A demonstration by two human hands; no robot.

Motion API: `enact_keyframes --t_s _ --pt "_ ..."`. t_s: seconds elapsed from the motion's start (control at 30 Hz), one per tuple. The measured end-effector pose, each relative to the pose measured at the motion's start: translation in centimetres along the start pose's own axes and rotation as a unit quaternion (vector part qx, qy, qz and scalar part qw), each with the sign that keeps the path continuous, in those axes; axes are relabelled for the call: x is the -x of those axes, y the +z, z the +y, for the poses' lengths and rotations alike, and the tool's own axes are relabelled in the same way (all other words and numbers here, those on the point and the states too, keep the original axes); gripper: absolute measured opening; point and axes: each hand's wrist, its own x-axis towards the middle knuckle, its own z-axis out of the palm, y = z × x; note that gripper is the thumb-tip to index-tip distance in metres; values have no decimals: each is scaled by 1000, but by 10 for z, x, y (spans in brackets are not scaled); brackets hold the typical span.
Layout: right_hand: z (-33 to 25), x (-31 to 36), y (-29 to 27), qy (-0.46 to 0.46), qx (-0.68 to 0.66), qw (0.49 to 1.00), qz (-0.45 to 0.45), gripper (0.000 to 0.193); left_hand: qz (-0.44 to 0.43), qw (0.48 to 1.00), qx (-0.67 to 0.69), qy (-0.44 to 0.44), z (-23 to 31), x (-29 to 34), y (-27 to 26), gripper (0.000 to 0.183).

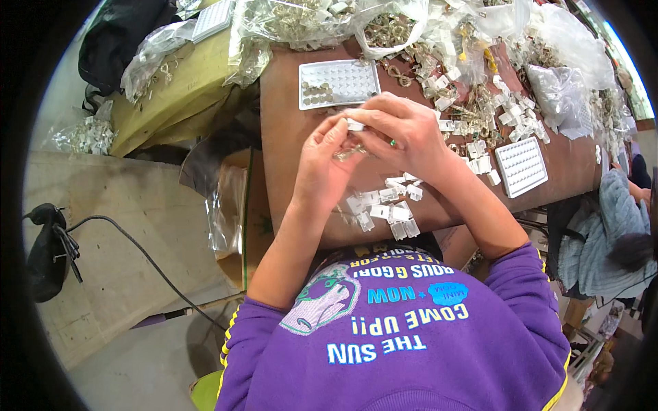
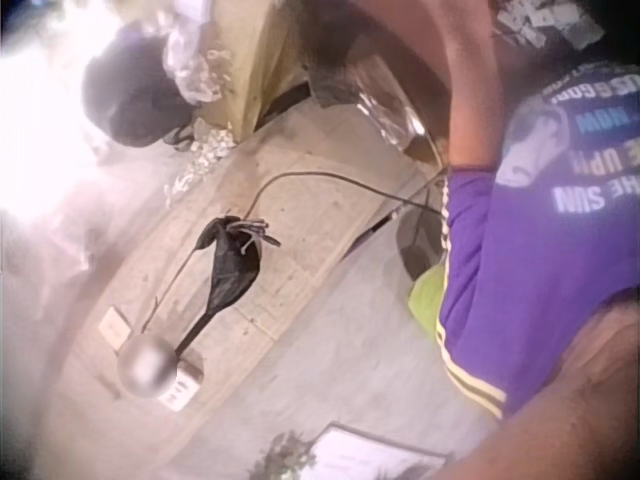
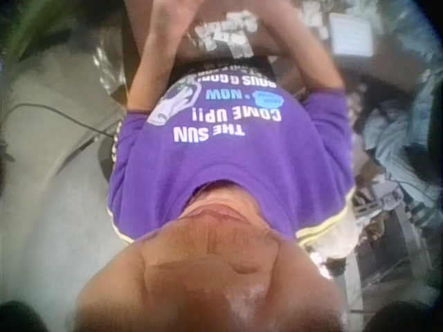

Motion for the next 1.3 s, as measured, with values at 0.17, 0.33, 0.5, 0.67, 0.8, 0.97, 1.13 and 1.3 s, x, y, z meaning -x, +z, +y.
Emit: enact_keyframes --t_s 0.17,0.33,0.5,0.67,0.8,0.97,1.13,1.3 --pt "3 10 -1 101 -81 991 -39 18 85 990 -1 113 8 -1 -8 20" --pt "17 42 -25 34 59 982 -179 8 102 984 10 147 11 -1 -13 22" --pt "32 54 -52 55 138 968 -202 14 106 983 -8 150 11 1 -12 25" --pt "27 48 -54 42 160 970 -181 14 88 984 41 152 10 -3 -13 28" --pt "19 43 -40 1 138 967 -214 18 55 989 23 133 8 -2 -12 27" --pt "25 38 -30 -86 148 953 -251 19 88 986 -47 133 10 0 -12 25" --pt "34 36 -28 -153 163 930 -291 12 69 988 -19 137 7 -2 -11 27" --pt "36 33 -27 -107 123 955 -247 9 63 989 -20 135 10 -1 -12 27"
